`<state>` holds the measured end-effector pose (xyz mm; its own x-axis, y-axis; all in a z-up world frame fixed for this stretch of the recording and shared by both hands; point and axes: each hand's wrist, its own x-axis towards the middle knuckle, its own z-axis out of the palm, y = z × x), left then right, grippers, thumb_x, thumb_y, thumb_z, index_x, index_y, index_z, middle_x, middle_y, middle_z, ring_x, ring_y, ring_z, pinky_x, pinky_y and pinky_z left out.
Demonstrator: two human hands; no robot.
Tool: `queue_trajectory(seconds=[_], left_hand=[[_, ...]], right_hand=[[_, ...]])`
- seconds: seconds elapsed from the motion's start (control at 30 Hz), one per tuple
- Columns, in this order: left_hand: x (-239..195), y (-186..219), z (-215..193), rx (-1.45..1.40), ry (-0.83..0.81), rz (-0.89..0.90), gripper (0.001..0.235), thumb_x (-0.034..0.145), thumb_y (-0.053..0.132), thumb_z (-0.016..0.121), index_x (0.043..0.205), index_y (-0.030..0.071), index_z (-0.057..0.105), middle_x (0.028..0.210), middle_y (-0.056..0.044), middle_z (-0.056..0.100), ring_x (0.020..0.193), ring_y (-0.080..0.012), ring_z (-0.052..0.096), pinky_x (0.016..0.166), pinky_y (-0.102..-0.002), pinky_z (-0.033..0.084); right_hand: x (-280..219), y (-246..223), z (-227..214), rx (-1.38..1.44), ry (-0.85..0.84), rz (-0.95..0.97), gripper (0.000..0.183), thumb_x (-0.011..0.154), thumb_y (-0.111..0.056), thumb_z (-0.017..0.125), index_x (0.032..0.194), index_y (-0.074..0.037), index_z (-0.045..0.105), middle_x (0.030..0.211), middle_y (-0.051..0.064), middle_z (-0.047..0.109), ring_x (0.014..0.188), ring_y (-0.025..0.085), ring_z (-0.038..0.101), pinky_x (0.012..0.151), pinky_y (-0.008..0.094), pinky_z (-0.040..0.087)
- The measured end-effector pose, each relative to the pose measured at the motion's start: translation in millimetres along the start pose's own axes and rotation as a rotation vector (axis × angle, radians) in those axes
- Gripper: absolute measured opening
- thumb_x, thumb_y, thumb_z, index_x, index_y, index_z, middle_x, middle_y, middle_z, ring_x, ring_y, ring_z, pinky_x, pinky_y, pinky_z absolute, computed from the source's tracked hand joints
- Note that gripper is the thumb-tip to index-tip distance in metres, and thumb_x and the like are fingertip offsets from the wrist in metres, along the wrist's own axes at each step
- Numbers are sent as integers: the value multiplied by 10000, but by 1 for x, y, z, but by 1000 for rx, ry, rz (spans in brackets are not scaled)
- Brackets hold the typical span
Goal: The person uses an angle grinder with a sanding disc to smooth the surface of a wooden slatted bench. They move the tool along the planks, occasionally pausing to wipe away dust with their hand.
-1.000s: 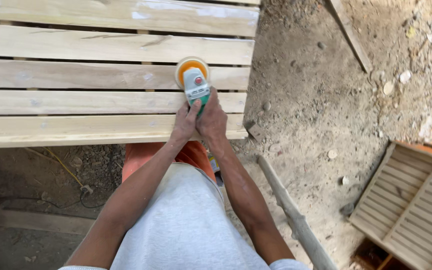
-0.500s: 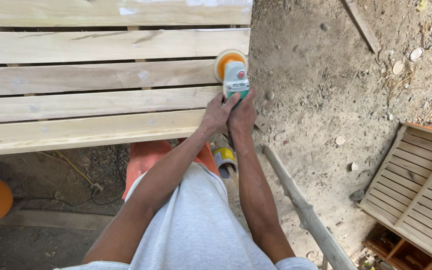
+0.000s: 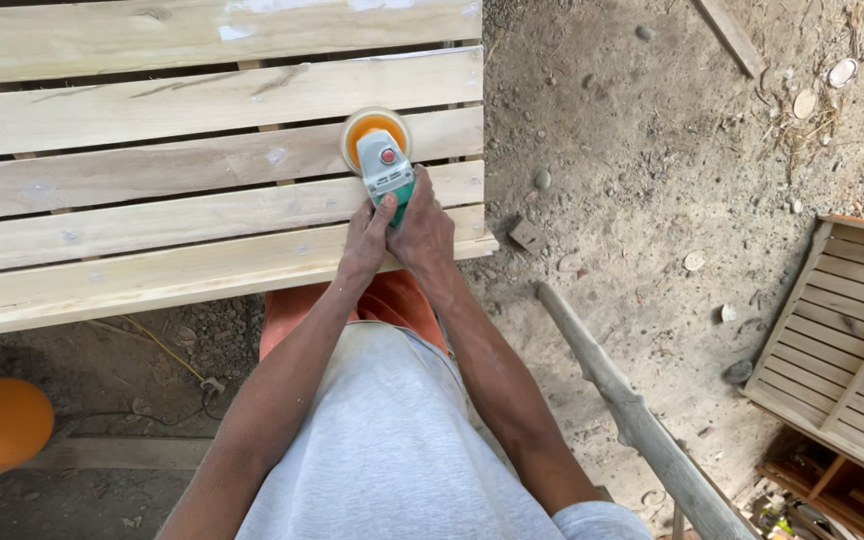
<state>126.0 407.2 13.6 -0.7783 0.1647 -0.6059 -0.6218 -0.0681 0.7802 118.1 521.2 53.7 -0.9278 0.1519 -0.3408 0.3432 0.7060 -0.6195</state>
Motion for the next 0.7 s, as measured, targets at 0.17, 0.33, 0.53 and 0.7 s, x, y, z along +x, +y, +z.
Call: queue_trajectory(seconds=[0.17, 0.33, 0.53, 0.7], left_hand=[[-4, -13, 11, 65, -27, -53, 700, 991, 539, 571, 1313, -82, 601, 1201, -158, 706, 1121, -199, 637, 994, -320, 485], [-19, -20, -12, -77, 29, -34, 709, 999, 547, 553, 1337, -74, 602, 1235, -139, 688, 1120, -193, 623, 994, -311, 484], [-23, -11, -38, -88, 97, -144, 676, 1008, 540, 528, 1322, -54, 605, 1109, -117, 677, 973, -177, 621, 832, -331, 508], [-11, -1, -10, 27, -31, -65, 725, 978, 565, 562, 1343, -59, 606, 1156, -116, 691, 1014, -166, 619, 878, -314, 503]], right_hand=[[-11, 16, -5, 32, -8, 65, 820, 878, -332, 770, 1446, 36, 308, 1158, 314, 663, 957, 476, 704, 765, 566, 562], [-13, 0, 11, -56, -41, -67, 893, 754, -292, 803, 1434, 22, 318, 1119, 296, 667, 961, 480, 684, 758, 563, 563], [-11, -21, 23, -10, -139, -51, 820, 837, -316, 820, 1440, -14, 353, 1090, 274, 678, 982, 466, 688, 783, 564, 566], [-8, -6, -1, 32, -76, 77, 864, 798, -350, 835, 1398, 18, 334, 1079, 288, 676, 915, 454, 712, 744, 547, 577]])
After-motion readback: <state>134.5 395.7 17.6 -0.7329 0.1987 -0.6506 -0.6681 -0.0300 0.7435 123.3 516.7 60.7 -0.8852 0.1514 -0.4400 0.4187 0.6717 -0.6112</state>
